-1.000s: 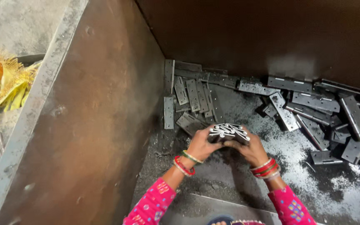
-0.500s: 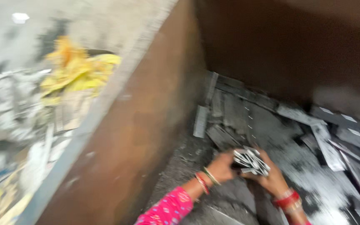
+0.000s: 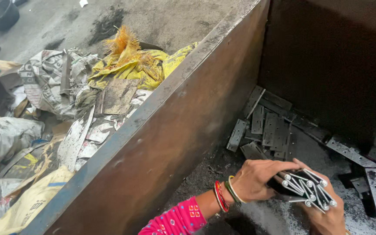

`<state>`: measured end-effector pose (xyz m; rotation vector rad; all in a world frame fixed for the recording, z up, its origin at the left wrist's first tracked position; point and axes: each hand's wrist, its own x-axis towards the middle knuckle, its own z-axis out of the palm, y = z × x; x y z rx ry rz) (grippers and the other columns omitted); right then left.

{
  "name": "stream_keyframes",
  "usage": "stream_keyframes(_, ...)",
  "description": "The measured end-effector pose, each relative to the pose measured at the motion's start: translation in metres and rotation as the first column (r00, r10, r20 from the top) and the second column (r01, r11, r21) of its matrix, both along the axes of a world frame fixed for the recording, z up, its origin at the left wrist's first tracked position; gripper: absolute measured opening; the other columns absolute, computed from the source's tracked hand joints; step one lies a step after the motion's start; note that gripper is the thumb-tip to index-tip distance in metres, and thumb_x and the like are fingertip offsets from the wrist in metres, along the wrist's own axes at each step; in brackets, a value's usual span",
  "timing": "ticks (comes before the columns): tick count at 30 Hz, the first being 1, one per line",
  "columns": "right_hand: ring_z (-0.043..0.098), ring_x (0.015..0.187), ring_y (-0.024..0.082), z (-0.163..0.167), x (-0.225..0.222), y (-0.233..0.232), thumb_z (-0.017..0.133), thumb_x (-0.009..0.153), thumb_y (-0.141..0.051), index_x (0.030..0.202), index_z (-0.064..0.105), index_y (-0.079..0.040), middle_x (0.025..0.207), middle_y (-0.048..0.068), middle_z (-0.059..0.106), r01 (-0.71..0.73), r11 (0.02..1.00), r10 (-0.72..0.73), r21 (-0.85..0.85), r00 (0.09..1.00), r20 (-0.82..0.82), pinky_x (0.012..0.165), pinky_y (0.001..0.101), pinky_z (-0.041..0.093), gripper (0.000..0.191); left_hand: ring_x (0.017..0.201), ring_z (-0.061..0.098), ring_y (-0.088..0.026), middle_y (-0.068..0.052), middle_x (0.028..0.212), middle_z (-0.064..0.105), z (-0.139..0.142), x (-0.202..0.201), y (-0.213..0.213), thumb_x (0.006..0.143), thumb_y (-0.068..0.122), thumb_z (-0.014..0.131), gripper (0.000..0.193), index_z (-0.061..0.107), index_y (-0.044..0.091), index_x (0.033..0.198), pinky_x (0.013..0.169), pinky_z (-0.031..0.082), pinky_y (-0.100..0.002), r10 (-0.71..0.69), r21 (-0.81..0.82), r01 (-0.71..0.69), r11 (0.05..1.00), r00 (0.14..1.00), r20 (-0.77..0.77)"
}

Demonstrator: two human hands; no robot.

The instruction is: The person gathers small metal hinges from a large bin by hand, stacks them together in their hands, and then places the stack on the floor next to other metal pieces.

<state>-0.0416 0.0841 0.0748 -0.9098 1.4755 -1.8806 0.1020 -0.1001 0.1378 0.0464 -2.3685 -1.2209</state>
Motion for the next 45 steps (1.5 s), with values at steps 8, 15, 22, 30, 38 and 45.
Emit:
stream_keyframes(8,0.067,0.111,0.027,-0.083,0.005,-0.026,0.088,0.069,-0.027,0.136,0.053,-0.002,0.121,0.016,0.071,0.115,0.853,0.002,0.509,0.975,-0.223,0.094,0.0378,0.051,0.08,0.127,0.068,-0.025,-0.013,0.132,0.071,-0.087,-0.009,-0.004,0.086,0.019,0.075,0.061,0.058,0.007,0.144,0.109,0.053,-0.037,0.022,0.398,-0.074,0.914,0.991,0.133)
stream_keyframes(15,0.066,0.105,0.016,-0.074,0.001,-0.026,0.077,0.085,-0.017,0.127,0.064,-0.002,0.117,0.008,0.073,0.172,0.91,-0.163,0.377,0.985,-0.056,0.092,0.0309,0.051,0.047,0.107,0.074,-0.022,-0.013,0.116,0.077,-0.078,-0.02,-0.005,0.081,0.021,0.083,0.056,0.065,0.006,0.131,0.095,0.056,-0.035,0.021,0.391,-0.112,0.914,0.973,0.229)
stream_keyframes(22,0.063,0.12,0.02,0.001,0.012,0.001,0.074,0.083,-0.011,0.141,0.05,-0.002,0.146,0.01,0.06,0.079,0.996,-0.078,0.046,0.997,-0.017,0.099,0.0306,0.054,0.063,0.109,0.076,-0.024,-0.011,0.122,0.074,-0.001,-0.005,0.004,0.088,0.024,0.083,0.056,0.062,0.014,0.139,0.098,0.061,-0.031,0.064,0.118,-0.064,0.991,0.998,0.009)
stream_keyframes(30,0.073,0.109,0.02,-0.077,0.009,-0.017,0.085,0.077,-0.021,0.129,0.069,-0.012,0.119,0.007,0.078,0.11,0.816,0.054,0.568,0.963,-0.263,0.096,0.0348,0.055,0.055,0.118,0.072,-0.029,-0.017,0.123,0.075,-0.065,-0.01,-0.001,0.082,0.014,0.075,0.059,0.063,0.007,0.139,0.102,0.054,-0.037,-0.039,0.333,-0.029,0.942,0.98,0.195)
stream_keyframes(38,0.07,0.106,0.017,-0.039,0.013,-0.01,0.078,0.085,-0.013,0.119,0.073,-0.006,0.117,0.007,0.077,0.168,0.917,-0.062,0.362,0.956,-0.287,0.095,0.0318,0.053,0.035,0.104,0.077,-0.024,-0.014,0.111,0.077,-0.055,-0.013,0.012,0.081,0.012,0.078,0.051,0.065,0.003,0.13,0.09,0.058,-0.035,0.038,0.372,-0.122,0.92,0.974,0.225)
stream_keyframes(45,0.064,0.126,0.026,0.041,0.004,0.003,0.08,0.079,-0.015,0.13,0.063,-0.006,0.146,0.012,0.06,0.117,0.993,-0.101,0.021,0.926,-0.363,0.105,0.0335,0.052,0.055,0.115,0.076,-0.023,-0.011,0.126,0.075,0.023,-0.008,0.009,0.085,0.005,0.074,0.056,0.063,0.009,0.14,0.1,0.062,-0.033,-0.016,0.195,0.02,0.981,1.0,-0.02)
